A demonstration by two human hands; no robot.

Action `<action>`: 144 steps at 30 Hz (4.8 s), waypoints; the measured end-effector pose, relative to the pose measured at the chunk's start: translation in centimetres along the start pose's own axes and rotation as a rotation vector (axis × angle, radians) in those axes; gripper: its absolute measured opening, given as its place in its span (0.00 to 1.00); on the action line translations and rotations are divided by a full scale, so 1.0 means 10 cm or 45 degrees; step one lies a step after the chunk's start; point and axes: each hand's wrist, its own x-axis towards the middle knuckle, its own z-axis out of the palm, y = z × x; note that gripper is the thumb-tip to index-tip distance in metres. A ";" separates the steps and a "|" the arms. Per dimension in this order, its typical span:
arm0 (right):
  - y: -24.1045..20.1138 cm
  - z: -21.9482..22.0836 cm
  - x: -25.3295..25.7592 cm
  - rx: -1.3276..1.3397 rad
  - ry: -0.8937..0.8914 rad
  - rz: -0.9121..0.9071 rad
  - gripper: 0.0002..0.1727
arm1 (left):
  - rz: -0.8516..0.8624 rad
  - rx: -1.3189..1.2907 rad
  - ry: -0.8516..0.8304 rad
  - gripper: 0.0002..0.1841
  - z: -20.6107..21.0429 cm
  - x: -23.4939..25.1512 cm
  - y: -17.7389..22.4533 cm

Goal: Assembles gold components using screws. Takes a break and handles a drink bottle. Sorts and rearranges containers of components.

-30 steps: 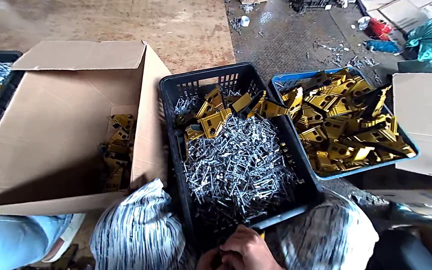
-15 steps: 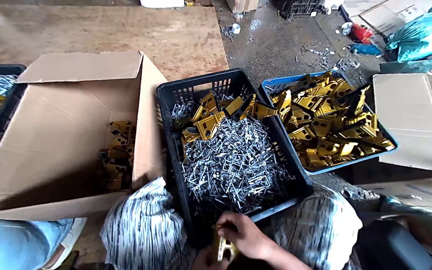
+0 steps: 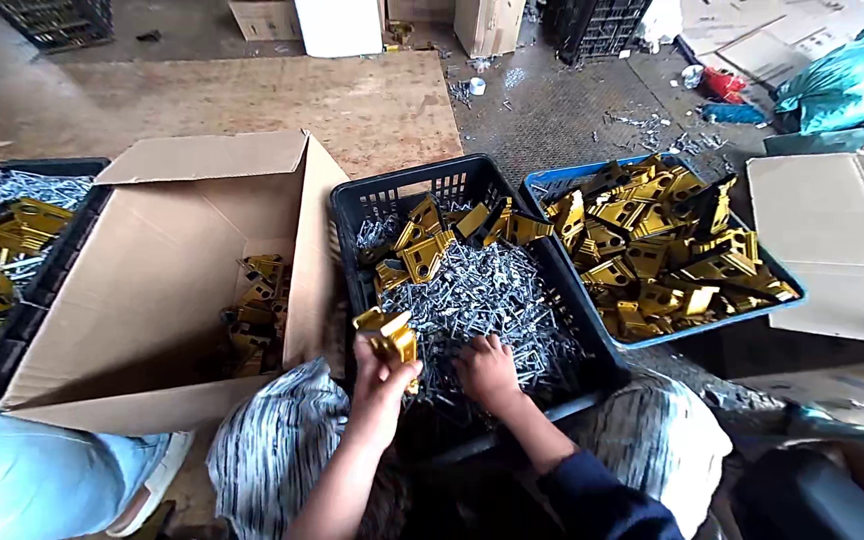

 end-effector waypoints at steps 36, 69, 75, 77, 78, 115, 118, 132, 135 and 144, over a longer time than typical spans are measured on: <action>-0.08 -0.15 0.22 1.114 0.238 -0.681 0.36 | -0.586 -0.188 -0.262 0.53 -0.19 0.09 -0.34; 0.28 -0.56 0.14 1.467 0.465 -0.109 0.07 | 0.400 0.331 0.193 0.31 -0.01 0.60 -0.54; 0.50 -0.58 -0.23 1.565 0.434 -0.110 0.17 | 1.004 1.293 -0.111 0.22 0.21 0.45 -0.59; 0.55 -0.50 -0.28 1.516 0.570 -0.189 0.13 | 0.998 1.143 -0.093 0.21 0.24 0.43 -0.63; 0.57 -0.47 -0.30 1.491 0.634 -0.267 0.12 | 0.942 0.961 -0.079 0.24 0.25 0.44 -0.64; 0.53 -0.25 -0.26 1.055 0.338 -0.743 0.22 | 0.265 0.387 -0.269 0.22 0.17 0.32 -0.44; 0.51 -0.19 -0.22 1.334 0.214 -0.883 0.35 | 0.230 0.238 -0.425 0.23 0.18 0.31 -0.39; 0.26 -0.09 -0.31 1.517 0.378 -0.898 0.61 | 0.394 0.609 -0.505 0.25 0.18 0.37 -0.55; 0.31 -0.07 -0.28 0.824 0.725 -0.849 0.56 | 0.167 0.618 -0.536 0.34 0.17 0.33 -0.47; 0.30 -0.12 -0.35 0.893 0.348 -0.718 0.37 | -0.071 0.440 -0.686 0.29 0.11 0.21 -0.55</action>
